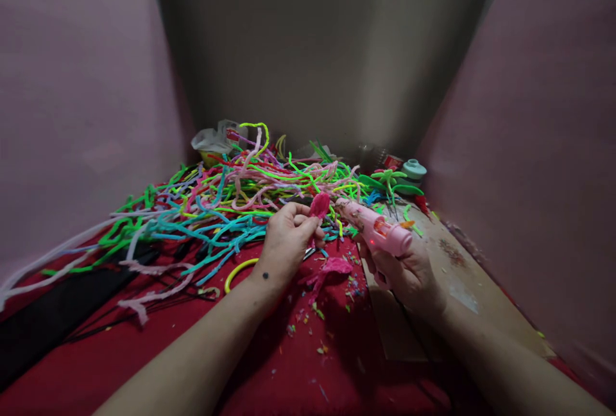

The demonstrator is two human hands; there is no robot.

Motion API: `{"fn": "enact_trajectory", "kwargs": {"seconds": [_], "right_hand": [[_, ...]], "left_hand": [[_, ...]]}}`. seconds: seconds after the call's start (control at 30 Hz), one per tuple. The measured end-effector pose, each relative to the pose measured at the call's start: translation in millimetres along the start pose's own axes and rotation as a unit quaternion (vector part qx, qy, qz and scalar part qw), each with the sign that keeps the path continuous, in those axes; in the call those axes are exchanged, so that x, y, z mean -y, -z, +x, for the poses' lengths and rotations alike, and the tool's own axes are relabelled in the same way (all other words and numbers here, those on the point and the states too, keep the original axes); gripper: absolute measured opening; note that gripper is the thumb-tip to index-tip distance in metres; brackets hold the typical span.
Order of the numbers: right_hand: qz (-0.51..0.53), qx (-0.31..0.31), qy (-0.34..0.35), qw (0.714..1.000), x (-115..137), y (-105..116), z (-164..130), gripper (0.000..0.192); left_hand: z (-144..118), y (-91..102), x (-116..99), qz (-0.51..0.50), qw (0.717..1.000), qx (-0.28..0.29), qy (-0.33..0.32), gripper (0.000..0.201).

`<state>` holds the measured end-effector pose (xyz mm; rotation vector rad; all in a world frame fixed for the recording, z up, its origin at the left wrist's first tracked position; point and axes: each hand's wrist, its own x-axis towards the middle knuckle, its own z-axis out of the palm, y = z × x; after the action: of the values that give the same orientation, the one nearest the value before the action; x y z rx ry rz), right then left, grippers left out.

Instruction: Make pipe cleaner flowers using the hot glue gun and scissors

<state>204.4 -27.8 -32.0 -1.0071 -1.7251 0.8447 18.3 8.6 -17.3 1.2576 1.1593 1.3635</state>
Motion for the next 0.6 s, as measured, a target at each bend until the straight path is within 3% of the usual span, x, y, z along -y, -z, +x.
{"fn": "enact_trajectory", "kwargs": {"seconds": [0.6], "right_hand": [[-0.017, 0.013, 0.001, 1.0, 6.2, -1.2, -0.3, 0.042]], "left_hand": [[0.5, -0.7, -2.1, -0.03, 0.999, -0.015, 0.0, 0.015]]}}
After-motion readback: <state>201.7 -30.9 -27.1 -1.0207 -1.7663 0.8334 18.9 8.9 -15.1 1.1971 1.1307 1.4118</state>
